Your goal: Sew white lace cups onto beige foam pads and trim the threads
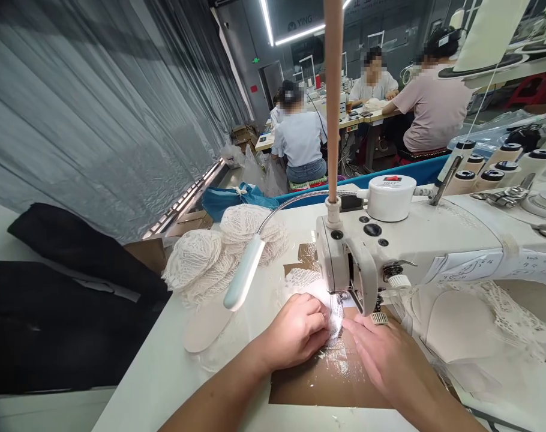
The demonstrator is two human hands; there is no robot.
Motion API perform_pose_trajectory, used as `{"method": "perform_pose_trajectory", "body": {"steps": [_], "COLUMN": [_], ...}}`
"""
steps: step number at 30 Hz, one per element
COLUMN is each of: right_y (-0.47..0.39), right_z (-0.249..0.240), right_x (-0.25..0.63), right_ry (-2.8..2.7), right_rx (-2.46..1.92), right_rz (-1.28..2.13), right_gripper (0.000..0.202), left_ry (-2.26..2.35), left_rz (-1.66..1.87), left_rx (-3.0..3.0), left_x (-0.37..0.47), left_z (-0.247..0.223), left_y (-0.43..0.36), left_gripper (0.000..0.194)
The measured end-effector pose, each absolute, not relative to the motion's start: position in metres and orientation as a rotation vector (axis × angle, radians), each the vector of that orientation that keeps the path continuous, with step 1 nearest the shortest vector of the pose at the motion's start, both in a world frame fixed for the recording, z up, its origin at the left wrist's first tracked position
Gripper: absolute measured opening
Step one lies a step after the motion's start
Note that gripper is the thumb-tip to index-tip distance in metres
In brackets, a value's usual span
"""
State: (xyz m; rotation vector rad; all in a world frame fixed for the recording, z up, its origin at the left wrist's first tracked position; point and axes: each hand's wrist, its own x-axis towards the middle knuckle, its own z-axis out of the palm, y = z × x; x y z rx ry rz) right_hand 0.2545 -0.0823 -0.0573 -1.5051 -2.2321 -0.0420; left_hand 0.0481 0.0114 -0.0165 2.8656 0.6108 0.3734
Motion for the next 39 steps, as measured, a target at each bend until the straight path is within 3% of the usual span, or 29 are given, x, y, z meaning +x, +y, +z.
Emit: {"method": "perform_pose_trajectory", "body": {"steps": [13, 29, 33, 39], "right_y": [-0.087, -0.081, -0.08, -0.08], "right_z": [-0.061, -0.064, -0.069, -0.062], "right_x": [0.252, 0.245, 0.245, 0.241], "right_ry": [-2.284, -2.261, -2.229, -2.202], "right_rx": [-1.478, -1.545, -1.523, -1.526], "right_rz": [0.185, 0.028, -0.05, -0.028], "right_gripper": [0.041, 0.044, 0.05, 0.048], "left_ry": [0.697, 0.725, 0.565, 0.569], "left_rz": [0.302, 0.323, 0.334, 0.312], "left_rx": [2.845, 2.856, 2.935, 2.938], "left_x": [0.051, 0.054, 0.052, 0.05], "left_z": [-0.019, -0.018, -0.019, -0.023], "left_y": [0.009, 0.007, 0.008, 0.011], "left_gripper": [0.02, 0.014, 0.027, 0.026]}}
